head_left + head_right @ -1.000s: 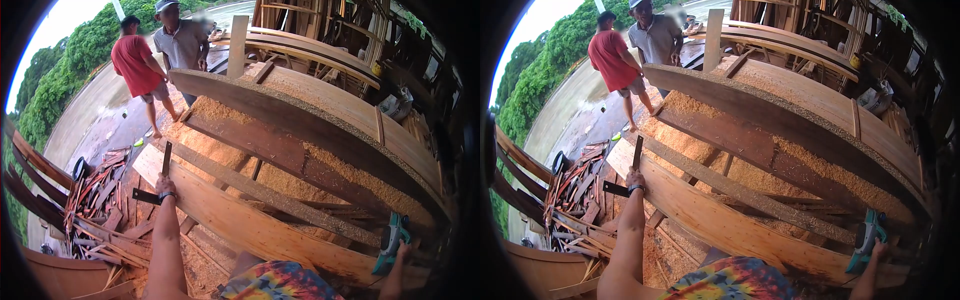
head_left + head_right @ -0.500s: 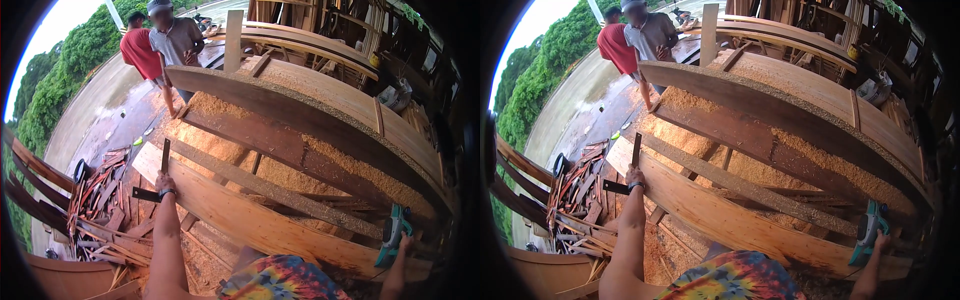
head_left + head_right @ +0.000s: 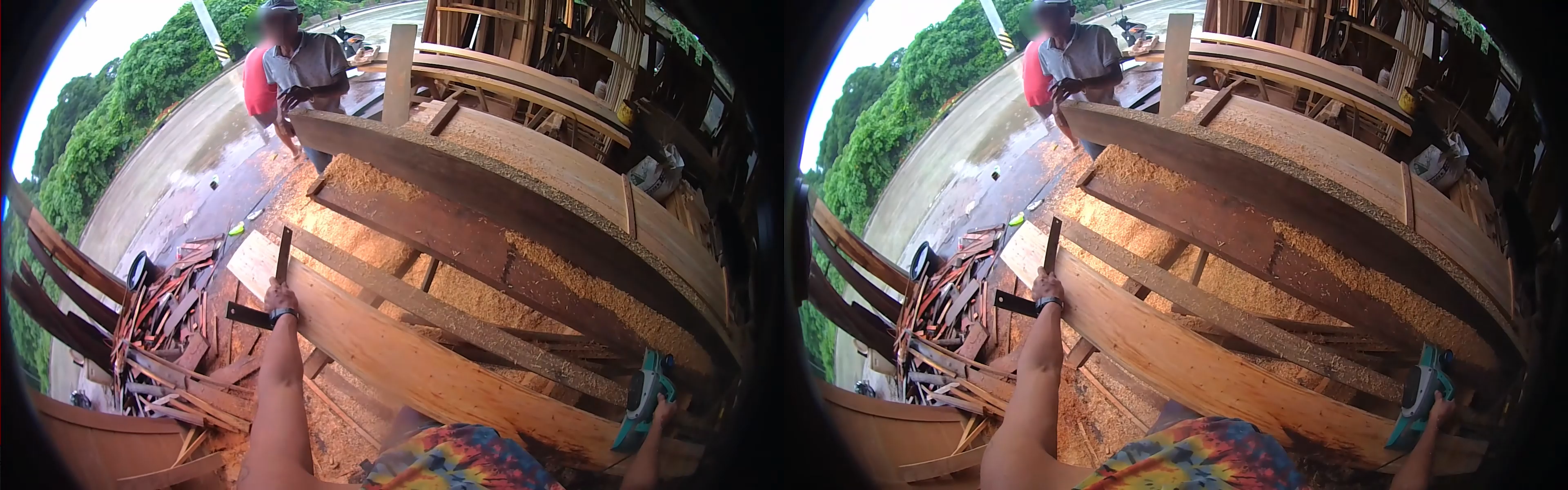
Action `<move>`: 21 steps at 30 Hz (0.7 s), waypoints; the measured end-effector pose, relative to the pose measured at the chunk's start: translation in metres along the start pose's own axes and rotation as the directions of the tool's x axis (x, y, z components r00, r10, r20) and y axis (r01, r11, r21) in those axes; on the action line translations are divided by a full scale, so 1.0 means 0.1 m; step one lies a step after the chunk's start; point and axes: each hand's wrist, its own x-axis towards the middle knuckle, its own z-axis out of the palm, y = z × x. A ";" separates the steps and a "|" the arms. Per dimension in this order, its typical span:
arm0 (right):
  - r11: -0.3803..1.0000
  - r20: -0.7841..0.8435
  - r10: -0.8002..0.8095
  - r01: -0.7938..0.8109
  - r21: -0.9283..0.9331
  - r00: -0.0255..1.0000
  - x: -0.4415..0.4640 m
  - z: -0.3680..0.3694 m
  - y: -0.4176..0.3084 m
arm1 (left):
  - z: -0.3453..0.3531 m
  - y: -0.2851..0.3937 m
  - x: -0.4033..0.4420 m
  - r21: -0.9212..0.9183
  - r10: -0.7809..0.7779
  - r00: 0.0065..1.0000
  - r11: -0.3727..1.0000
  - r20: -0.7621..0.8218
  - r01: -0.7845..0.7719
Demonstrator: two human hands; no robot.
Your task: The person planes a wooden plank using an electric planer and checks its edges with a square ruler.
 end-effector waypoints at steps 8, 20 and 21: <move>0.999 -0.075 -0.036 0.039 0.034 0.997 0.08 0.11 0.14 | -0.04 0.01 -0.03 -0.006 0.005 1.000 1.000 0.012 -0.005; 1.000 -0.031 0.030 -0.030 0.006 0.999 0.16 0.10 0.15 | 0.04 -0.02 0.02 -0.024 0.005 1.000 1.000 0.004 -0.005; 1.000 -0.024 0.027 -0.027 0.000 0.999 0.12 0.05 0.08 | 0.01 -0.01 0.02 -0.023 -0.005 1.000 1.000 0.010 0.005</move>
